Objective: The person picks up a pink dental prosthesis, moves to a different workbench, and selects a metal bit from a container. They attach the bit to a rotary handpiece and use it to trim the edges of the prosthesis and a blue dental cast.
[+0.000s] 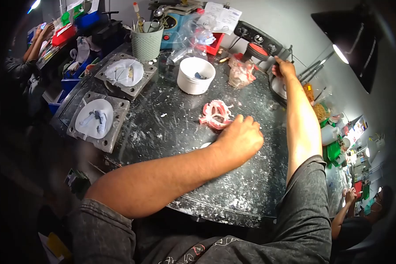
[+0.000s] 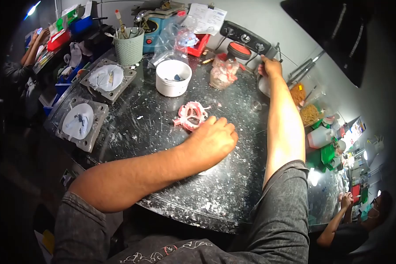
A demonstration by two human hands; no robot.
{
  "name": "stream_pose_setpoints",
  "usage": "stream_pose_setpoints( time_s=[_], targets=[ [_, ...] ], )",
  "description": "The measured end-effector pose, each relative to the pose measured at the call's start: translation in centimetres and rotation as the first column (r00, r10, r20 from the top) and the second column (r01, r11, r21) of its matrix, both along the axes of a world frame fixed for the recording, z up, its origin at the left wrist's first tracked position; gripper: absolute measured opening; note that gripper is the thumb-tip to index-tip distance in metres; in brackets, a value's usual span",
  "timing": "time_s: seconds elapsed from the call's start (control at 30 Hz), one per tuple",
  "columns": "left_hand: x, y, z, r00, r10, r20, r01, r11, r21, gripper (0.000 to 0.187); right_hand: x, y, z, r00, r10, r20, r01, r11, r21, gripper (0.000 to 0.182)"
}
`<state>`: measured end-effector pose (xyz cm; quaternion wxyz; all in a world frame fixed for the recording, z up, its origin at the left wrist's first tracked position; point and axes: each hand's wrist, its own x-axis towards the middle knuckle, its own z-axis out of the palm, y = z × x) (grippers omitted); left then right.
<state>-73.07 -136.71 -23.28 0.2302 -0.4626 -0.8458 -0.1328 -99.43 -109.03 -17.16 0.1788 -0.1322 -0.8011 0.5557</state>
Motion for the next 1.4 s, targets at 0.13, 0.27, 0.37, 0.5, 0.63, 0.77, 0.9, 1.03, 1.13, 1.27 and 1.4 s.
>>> stream_pose_setpoints(
  time_s=[0.13,0.27,0.37,0.5,0.63,0.77,0.9,1.03,1.13,1.27,1.4],
  targets=[
    [-0.1,-0.3,-0.4,1.000,-0.006,0.023,0.007,0.999,-0.040,0.012,-1.0,0.6,-0.8,0.996,-0.032,-0.087,0.036,0.998,0.045,0.042],
    [-0.2,-0.3,-0.4,1.000,-0.026,0.015,0.026,0.999,-0.026,0.012,2.0,1.5,2.2,0.909,-0.050,-0.415,0.212,0.911,0.353,0.050],
    [-0.2,-0.1,-0.4,0.997,-0.049,0.054,0.051,0.998,-0.029,0.018,8.7,-1.1,6.1,0.877,-0.095,-0.472,0.290,0.887,0.360,0.058],
    [0.7,0.4,0.3,0.983,-0.082,0.164,0.052,0.982,0.183,0.049,19.6,-2.1,10.7,0.989,-0.045,-0.138,0.130,0.698,0.705,0.052],
    [3.0,1.2,1.3,0.973,-0.228,0.044,0.186,0.878,0.440,0.073,29.6,-1.0,11.7,0.991,-0.017,0.133,-0.102,0.548,0.830,0.051],
    [7.3,2.5,1.8,0.942,-0.318,-0.103,0.324,0.791,0.520,0.091,38.8,-5.6,11.8,0.752,0.108,0.651,-0.462,0.791,0.402,0.037],
    [9.7,3.9,0.2,0.807,-0.591,0.003,0.469,0.644,0.605,0.070,42.3,-7.9,9.5,0.473,0.360,0.804,-0.670,0.740,0.063,0.044],
    [9.3,3.5,-0.3,0.427,-0.772,0.470,0.313,0.614,0.724,0.028,41.7,-7.6,7.5,0.611,0.505,0.609,-0.634,0.773,-0.004,0.056],
    [9.4,2.3,1.0,0.171,-0.575,0.800,0.230,0.813,0.535,0.048,39.4,-7.0,3.6,0.678,0.722,0.135,-0.715,0.691,-0.104,0.055],
    [8.3,2.9,-0.1,-0.146,-0.709,0.690,0.259,0.646,0.718,0.050,38.9,-8.8,0.6,0.473,0.867,-0.155,-0.861,0.418,-0.289,0.085],
    [8.0,2.0,1.1,-0.293,-0.611,0.736,0.344,0.651,0.677,0.044,38.1,-9.3,0.2,0.366,0.896,-0.253,-0.901,0.273,-0.338,0.075]
  ],
)
